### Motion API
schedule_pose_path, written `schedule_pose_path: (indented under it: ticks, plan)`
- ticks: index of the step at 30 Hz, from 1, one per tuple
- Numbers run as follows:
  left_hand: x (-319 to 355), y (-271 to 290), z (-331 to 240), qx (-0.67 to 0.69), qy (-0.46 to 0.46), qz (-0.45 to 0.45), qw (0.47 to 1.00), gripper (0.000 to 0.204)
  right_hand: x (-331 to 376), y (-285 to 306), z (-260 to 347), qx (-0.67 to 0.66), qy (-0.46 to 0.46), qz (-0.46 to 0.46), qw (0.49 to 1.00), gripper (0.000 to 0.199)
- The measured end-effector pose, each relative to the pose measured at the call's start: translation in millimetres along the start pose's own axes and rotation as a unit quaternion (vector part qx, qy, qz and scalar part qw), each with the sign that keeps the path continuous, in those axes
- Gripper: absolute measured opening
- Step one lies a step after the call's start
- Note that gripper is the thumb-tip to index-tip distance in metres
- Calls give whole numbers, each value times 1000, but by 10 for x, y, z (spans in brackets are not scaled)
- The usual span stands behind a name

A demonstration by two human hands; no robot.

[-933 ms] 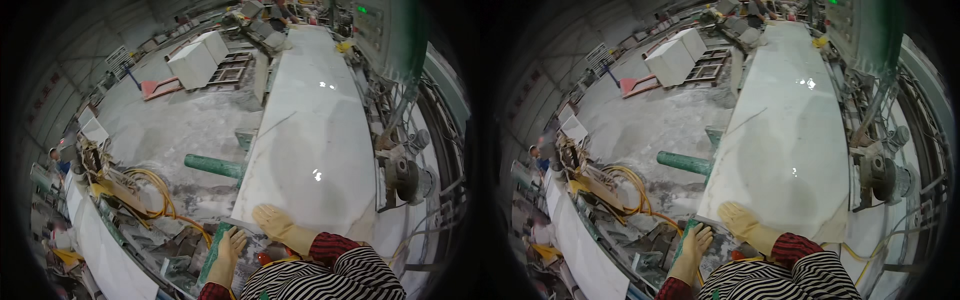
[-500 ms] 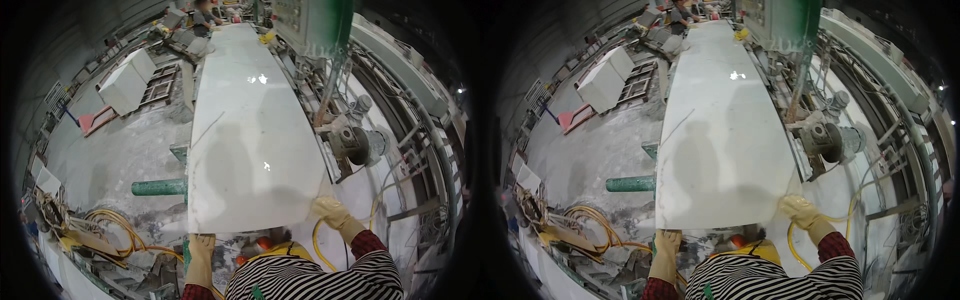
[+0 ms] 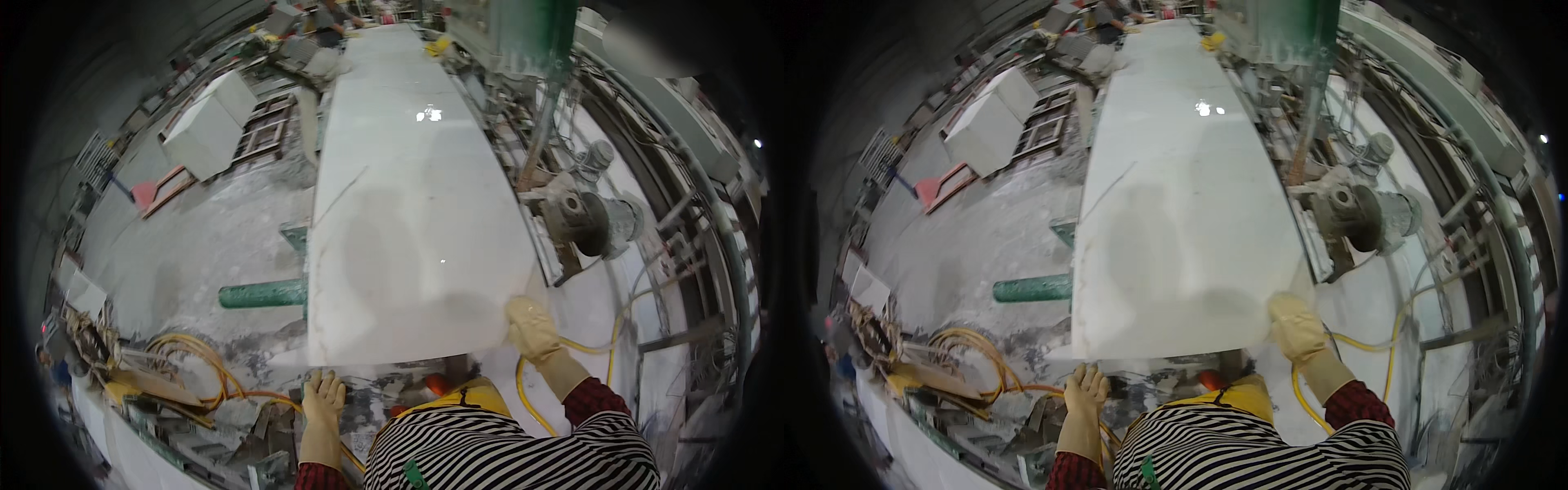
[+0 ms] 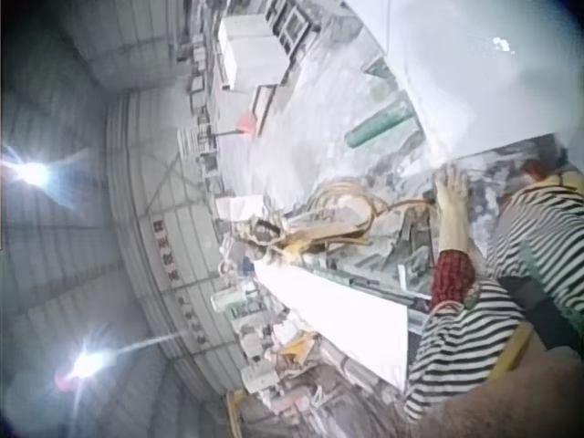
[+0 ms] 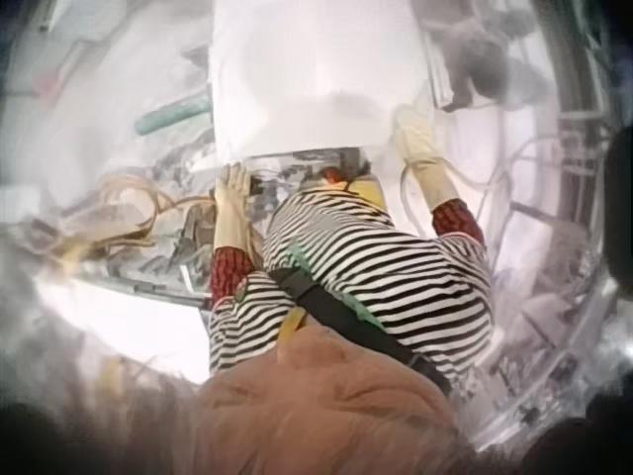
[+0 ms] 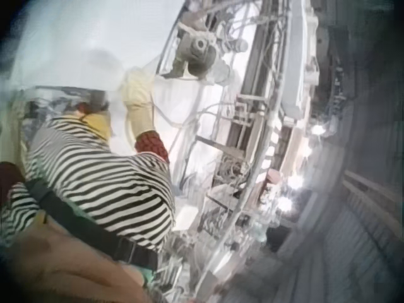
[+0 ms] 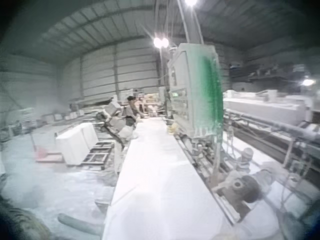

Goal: The person guides large white stone slabs through a conveyor-based polishing machine in a factory. They wear gloves and repeatedly feed slabs into the machine, then remove them after processing, maintaining a continuous workflow.

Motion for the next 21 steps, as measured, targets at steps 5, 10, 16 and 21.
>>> schedule_pose_path:
  ticks: [5, 10, 16, 21]
  plan:
    - [36, 310, -66, 92, 14, 29, 995, 56, -754, -496, 1718, -49, 199, -14, 979, 59]
    - [692, 726, -399, 52, -89, -92, 990, 59, -1294, -863, 3063, -122, 314, 129, 933, 62]
    - [1218, 1774, 67, 164, -146, -174, 960, 61, -1639, -1667, 4055, -242, 396, 83, 882, 30]
    - [1924, 2041, 744, 216, -117, -300, 922, 61, -1785, -1681, 4571, -142, 468, 119, 864, 16]
Point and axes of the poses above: each hand's wrist, its own x-axis away from the middle knuckle, its own y-axis out of the back of the hand, z = x × y, the point moved 9 cm from there along -x, towards the middle knuckle, and after that the axes turned 3 degrees about -z, right-handed, at the moved point
